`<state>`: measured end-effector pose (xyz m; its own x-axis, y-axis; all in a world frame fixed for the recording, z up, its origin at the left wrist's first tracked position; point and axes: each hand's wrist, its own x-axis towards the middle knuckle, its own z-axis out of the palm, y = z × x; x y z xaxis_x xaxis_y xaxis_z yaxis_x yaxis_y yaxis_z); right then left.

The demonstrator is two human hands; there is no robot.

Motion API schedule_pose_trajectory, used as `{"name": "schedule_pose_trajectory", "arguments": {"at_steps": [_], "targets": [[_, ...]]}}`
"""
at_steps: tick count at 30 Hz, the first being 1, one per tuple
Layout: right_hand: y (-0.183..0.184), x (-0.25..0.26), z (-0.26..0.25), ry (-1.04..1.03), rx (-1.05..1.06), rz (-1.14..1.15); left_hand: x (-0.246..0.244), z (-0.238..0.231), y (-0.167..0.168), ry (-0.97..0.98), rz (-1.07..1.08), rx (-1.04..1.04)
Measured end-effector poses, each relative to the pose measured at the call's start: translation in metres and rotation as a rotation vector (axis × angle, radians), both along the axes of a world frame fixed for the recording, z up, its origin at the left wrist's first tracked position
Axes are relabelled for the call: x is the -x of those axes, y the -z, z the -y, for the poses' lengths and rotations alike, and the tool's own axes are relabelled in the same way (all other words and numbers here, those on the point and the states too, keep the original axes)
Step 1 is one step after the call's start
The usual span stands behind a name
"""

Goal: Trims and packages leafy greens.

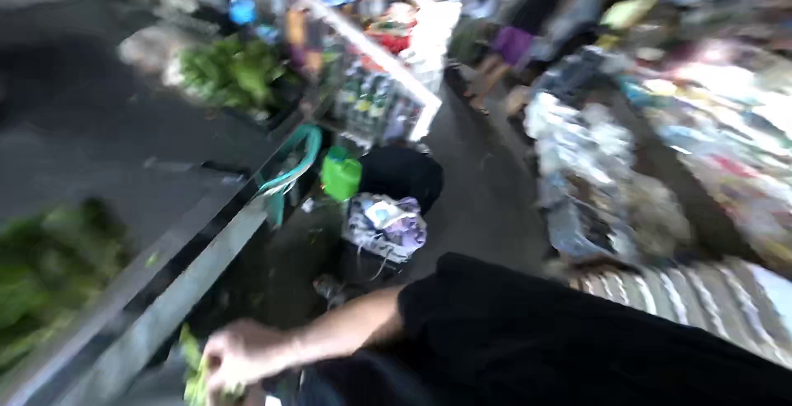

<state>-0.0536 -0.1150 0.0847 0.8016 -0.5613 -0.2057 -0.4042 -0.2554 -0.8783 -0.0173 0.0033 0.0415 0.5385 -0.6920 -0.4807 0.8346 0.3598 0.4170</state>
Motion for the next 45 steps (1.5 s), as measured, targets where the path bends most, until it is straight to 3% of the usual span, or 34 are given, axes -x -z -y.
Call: {"name": "schedule_pose_trajectory", "arguments": {"at_steps": [3, 5, 11, 15, 19, 25, 29, 32, 34, 37, 39, 45], "targets": [[-0.020, -0.007, 0.003, 0.001, -0.062, -0.088, -0.006, 0.018, -0.009, -0.177, -0.123, -0.151], [-0.007, -0.017, 0.001, 0.009, -0.114, -0.132, -0.019, 0.018, 0.000, -0.308, -0.189, -0.193], [0.004, -0.030, -0.017, -0.044, 0.071, 0.084, -0.029, -0.004, 0.033, -0.565, -0.368, -0.354], [-0.019, -0.073, -0.025, -0.349, 0.208, 0.227, -0.016, -0.020, 0.045, -0.446, -0.396, -0.346], [-0.029, -0.113, -0.070, -0.678, 0.324, 0.201, -0.002, -0.005, 0.039, -0.265, -0.324, -0.212], [0.001, -0.127, -0.119, -0.953, 0.256, -0.155, 0.001, -0.016, 0.015, -0.205, -0.290, -0.163], [-0.010, -0.100, -0.053, -0.812, 0.281, 0.000, -0.004, -0.024, 0.033, -0.136, -0.106, -0.130], [-0.019, -0.081, 0.032, -0.488, 0.247, 0.001, -0.012, -0.024, 0.030, -0.100, 0.011, -0.084], [-0.020, -0.063, 0.079, -0.289, 0.110, -0.054, -0.016, -0.018, 0.021, -0.053, 0.084, -0.074], [-0.024, -0.034, 0.111, -0.257, -0.124, -0.145, -0.025, 0.006, 0.007, 0.009, 0.190, -0.083], [-0.022, -0.021, 0.114, -0.294, -0.174, -0.152, -0.026, 0.028, 0.002, 0.040, 0.228, -0.132], [-0.016, 0.001, 0.131, -0.315, 0.340, 0.027, -0.017, 0.098, -0.010, 0.021, 0.330, -0.398]]}}
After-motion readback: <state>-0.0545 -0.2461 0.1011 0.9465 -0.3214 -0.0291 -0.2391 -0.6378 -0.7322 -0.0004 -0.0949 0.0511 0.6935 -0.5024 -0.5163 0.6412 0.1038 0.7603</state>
